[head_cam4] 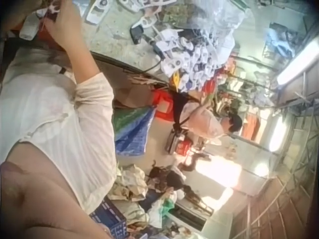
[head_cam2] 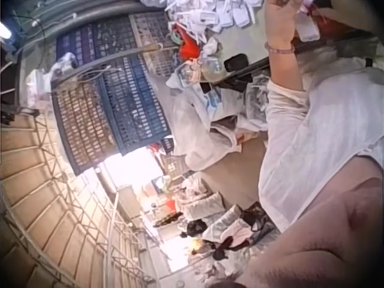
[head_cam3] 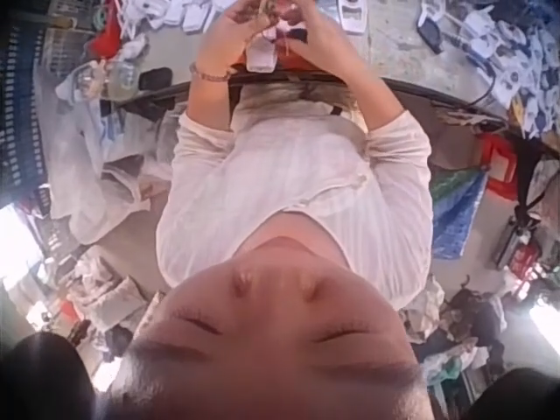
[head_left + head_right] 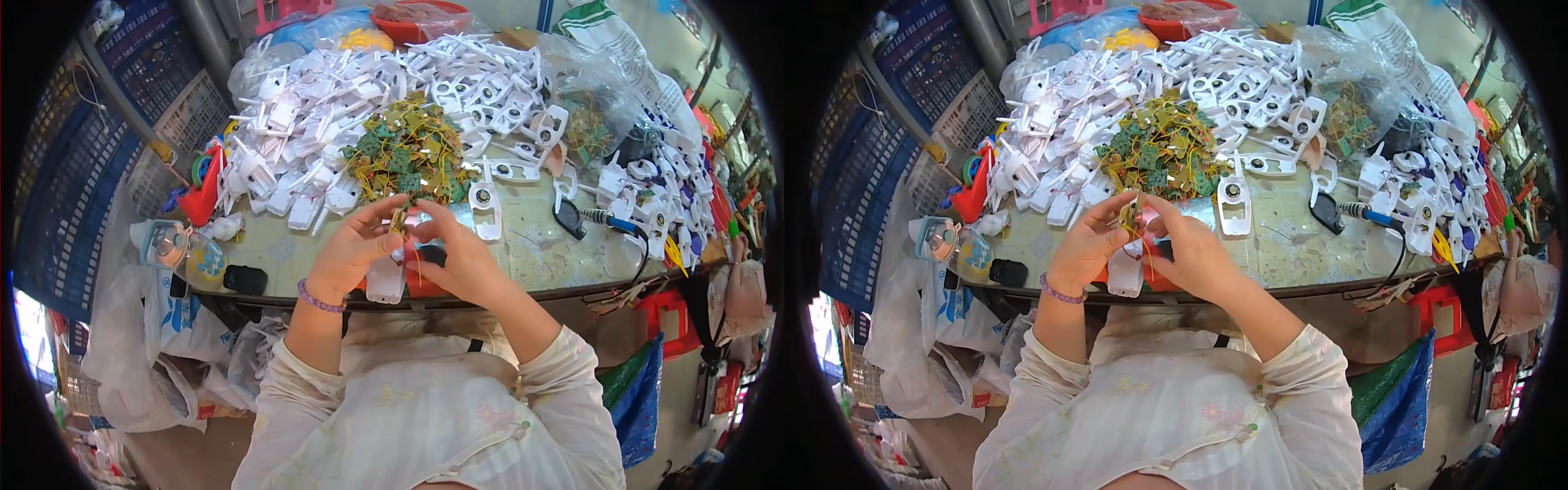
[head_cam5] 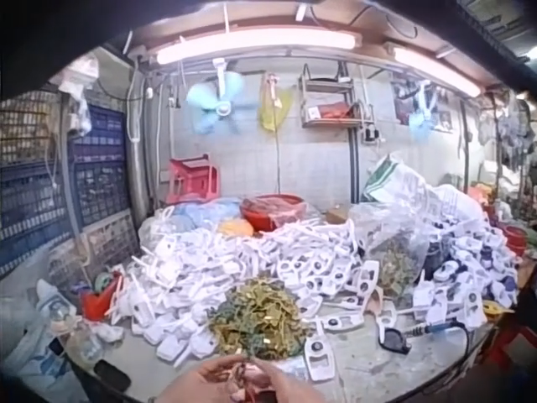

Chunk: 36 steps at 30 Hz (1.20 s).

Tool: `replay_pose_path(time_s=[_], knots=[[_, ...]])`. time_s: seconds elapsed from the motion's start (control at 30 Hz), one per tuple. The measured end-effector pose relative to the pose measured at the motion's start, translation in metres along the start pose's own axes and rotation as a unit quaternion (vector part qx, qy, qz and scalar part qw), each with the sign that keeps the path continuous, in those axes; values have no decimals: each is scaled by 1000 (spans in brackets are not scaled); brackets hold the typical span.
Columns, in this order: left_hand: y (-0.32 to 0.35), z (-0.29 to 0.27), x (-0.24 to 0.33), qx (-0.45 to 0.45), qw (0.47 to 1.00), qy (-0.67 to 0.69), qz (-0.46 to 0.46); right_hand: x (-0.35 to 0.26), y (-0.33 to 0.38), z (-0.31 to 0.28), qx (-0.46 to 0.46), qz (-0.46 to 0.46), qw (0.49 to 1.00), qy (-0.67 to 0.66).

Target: Soldering wires and components onto small circuit boards for electronic toys.

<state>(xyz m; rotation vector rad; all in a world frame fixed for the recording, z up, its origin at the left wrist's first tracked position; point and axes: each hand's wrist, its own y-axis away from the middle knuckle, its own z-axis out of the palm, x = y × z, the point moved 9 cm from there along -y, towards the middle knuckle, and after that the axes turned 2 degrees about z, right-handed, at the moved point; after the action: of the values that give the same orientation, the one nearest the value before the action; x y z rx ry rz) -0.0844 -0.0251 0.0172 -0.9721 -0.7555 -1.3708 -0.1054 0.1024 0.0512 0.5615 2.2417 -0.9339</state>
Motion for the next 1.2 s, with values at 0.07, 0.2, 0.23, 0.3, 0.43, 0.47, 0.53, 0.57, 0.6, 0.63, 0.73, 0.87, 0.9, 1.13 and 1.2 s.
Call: replay_pose_path(time_s=[0.07,0.2,0.23,0.3,0.43,0.47,0.53,0.57,0.6,0.63,0.73,0.87,0.9,1.13,1.2], knots=[[2,-5,-2,17,1000,3,13,-8,9,4,37,-7,998,40],[1,-7,-7,13,1000,23,13,-10,10,6,114,13,993,35],[1,-6,-5,21,999,23,31,-7,8,6,132,26,991,22],[1,-7,-3,27,998,20,48,0,3,8,124,74,990,-1],[5,-9,-2,30,996,38,77,-2,-4,15,97,18,995,19],[7,-11,0,39,994,38,92,4,-4,16,95,36,994,-36],[11,-13,-2,39,994,31,96,9,-2,15,91,81,986,-112],[13,-13,-2,38,994,23,99,9,3,12,90,107,981,-133],[16,-15,0,50,993,16,103,10,4,10,92,94,983,-130],[18,-14,1,51,993,18,106,12,6,14,63,121,970,-200],[22,-18,2,79,990,-9,113,15,12,25,28,134,937,-321],[27,-15,1,83,988,-56,114,23,21,14,92,184,892,-403],[29,-15,1,94,988,-66,106,19,18,10,89,160,925,-334],[46,26,46,78,792,-537,278,-28,-6,0,68,-82,992,-61],[37,29,41,-2,802,-560,208,-31,-10,1,53,-103,992,-54]])
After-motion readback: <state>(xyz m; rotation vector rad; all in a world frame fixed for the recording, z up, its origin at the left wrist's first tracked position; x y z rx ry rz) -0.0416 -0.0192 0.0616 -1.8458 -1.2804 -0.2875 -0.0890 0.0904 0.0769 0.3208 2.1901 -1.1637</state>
